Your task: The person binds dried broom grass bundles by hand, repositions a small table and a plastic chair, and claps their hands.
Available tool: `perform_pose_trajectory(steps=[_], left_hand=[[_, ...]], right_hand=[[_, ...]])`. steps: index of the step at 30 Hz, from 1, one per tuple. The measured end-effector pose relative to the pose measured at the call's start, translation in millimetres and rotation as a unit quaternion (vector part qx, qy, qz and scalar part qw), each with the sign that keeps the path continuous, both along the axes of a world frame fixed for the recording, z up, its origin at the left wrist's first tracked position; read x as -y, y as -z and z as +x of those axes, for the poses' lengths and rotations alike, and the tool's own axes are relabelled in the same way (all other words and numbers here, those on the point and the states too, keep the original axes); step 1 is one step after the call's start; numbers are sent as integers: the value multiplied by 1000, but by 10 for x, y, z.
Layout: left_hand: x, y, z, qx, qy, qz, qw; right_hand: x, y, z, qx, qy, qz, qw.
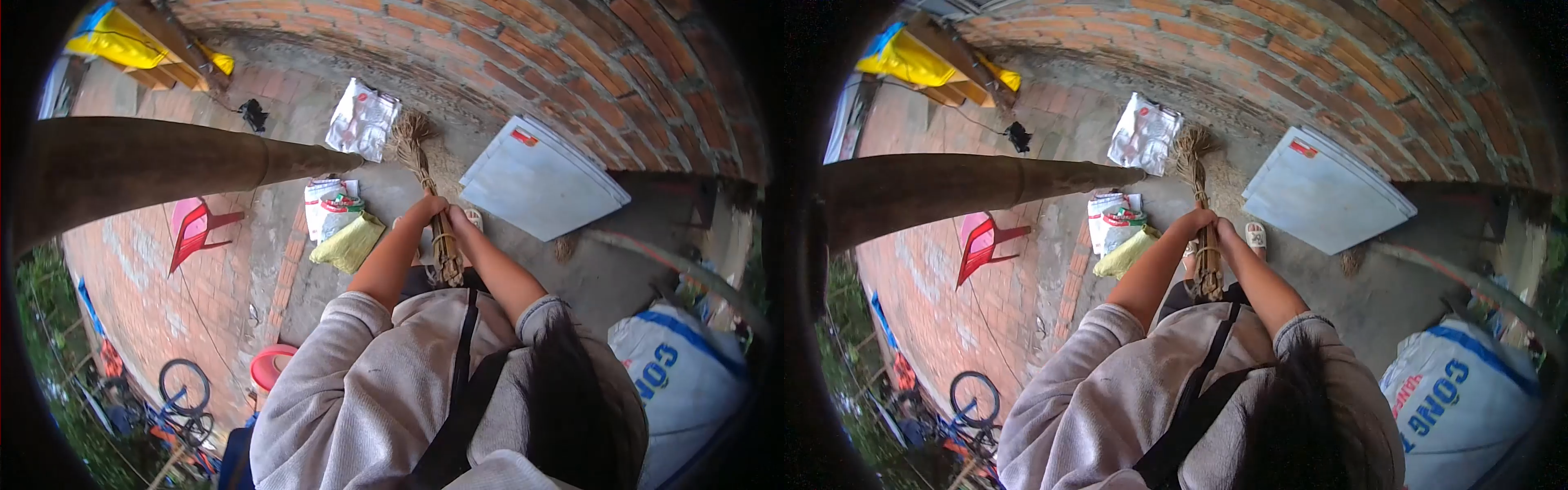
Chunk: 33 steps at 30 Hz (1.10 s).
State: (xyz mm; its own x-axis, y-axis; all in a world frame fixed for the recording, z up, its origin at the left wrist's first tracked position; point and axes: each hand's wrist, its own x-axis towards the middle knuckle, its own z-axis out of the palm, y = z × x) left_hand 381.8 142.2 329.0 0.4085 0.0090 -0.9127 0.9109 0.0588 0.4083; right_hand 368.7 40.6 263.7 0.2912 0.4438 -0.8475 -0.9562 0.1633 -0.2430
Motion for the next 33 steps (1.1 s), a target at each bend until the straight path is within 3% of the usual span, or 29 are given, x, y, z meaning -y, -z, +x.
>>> perform_pose_trajectory(steps=[1, 2, 4, 5, 8, 9, 10, 11, 13, 16, 18, 22, 25, 28, 30, 32, 33], left_hand=[[-26, 393, -66, -40, 99, -42, 993], [-10, 502, -198, -45, 109, -45, 992], [-46, 594, -431, 1, 208, 71, 976], [-143, 639, -558, 33, 268, 86, 959], [-293, 1439, -925, 43, 202, 89, 974], [-365, 784, -863, 32, 166, 36, 985], [-417, 439, -827, 33, 173, 37, 984], [-461, 206, -801, 45, 122, -11, 991], [-496, -20, -769, 64, 51, -49, 995], [-407, -255, -682, 111, -14, -73, 991], [-333, -153, -558, 174, 26, -50, 983], [26, 166, -300, 186, 88, 27, 978], [239, 26, -198, 95, 188, -11, 978], [306, -49, -331, -2, 372, 6, 928], [323, -9, -465, -36, 428, 12, 903], [275, 220, -652, -3, 503, 147, 852], [226, 292, -671, -32, 558, 104, 823]], right_hand=[[42, 206, -165, -13, 59, 33, 998], [41, 136, -305, -18, 68, 29, 997], [-71, -95, -521, -115, 138, 102, 978], [-122, -164, -591, -113, 111, 72, 985], [-353, -518, -677, -157, 133, 147, 967], [-392, -330, -710, -208, 178, 167, 947], [-415, -331, -696, -207, 184, 170, 946], [-437, -363, -677, -170, 126, 123, 970], [-442, -445, -624, -138, 60, 73, 986], [-411, -695, -516, -108, 105, 73, 986], [-351, -671, -456, -65, 118, 86, 987], [-23, -665, -360, 15, 115, 26, 993], [105, -369, -379, 8, 169, -30, 985], [159, -420, -703, -66, 140, -20, 988], [90, -454, -882, -45, 280, 75, 956], [19, -513, -970, -81, 295, 92, 948], [-19, -544, -1029, -117, 309, 109, 937]])
